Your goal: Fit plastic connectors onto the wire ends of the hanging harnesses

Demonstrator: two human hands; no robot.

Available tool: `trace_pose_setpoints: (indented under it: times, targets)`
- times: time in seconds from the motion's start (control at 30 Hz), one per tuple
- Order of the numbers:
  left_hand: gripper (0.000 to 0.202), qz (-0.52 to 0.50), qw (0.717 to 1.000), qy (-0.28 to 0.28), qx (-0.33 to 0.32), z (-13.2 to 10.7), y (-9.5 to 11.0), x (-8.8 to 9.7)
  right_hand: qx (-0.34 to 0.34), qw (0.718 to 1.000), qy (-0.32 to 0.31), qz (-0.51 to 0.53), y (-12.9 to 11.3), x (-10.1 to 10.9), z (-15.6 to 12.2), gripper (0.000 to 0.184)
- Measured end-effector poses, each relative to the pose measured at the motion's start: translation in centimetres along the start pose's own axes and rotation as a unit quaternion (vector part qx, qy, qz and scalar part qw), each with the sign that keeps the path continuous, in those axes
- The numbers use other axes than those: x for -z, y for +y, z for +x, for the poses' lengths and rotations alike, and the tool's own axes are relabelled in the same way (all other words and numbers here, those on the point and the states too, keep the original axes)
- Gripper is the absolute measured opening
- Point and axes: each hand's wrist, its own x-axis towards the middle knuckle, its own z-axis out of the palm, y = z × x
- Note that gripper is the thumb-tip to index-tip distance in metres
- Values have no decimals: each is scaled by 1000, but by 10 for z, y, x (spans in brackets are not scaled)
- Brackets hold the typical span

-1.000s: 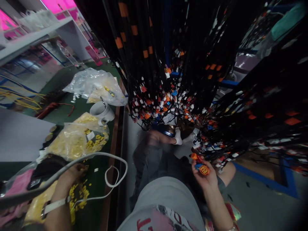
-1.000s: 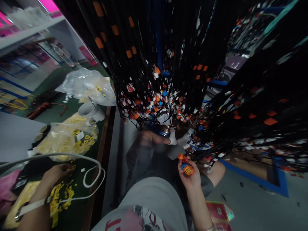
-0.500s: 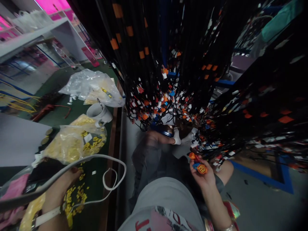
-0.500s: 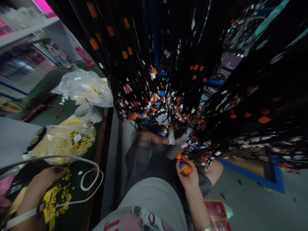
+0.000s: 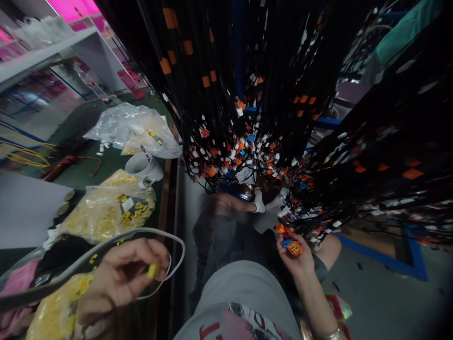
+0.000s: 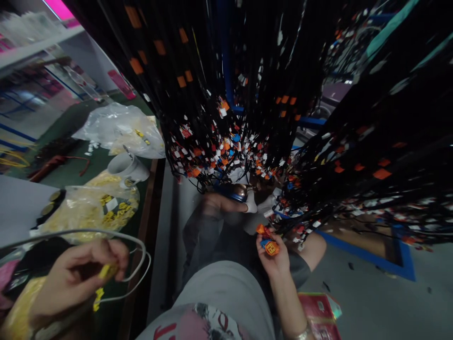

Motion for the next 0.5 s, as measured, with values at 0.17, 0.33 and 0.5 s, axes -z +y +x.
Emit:
trace_pose_setpoints:
  times: [0.17, 0.33, 0.5]
  targets:
    - [10, 61, 974, -138, -170, 2, 20, -67, 2, 1000, -22, 3, 3, 1, 0, 22]
    - [31, 210, 920, -145, -297, 6, 25, -105, -27, 999, -32, -7, 7, 2, -2, 21]
    - [43, 286, 890, -16, -355, 14, 21, -114, -32, 998, -39, -46, 13, 4, -3, 21]
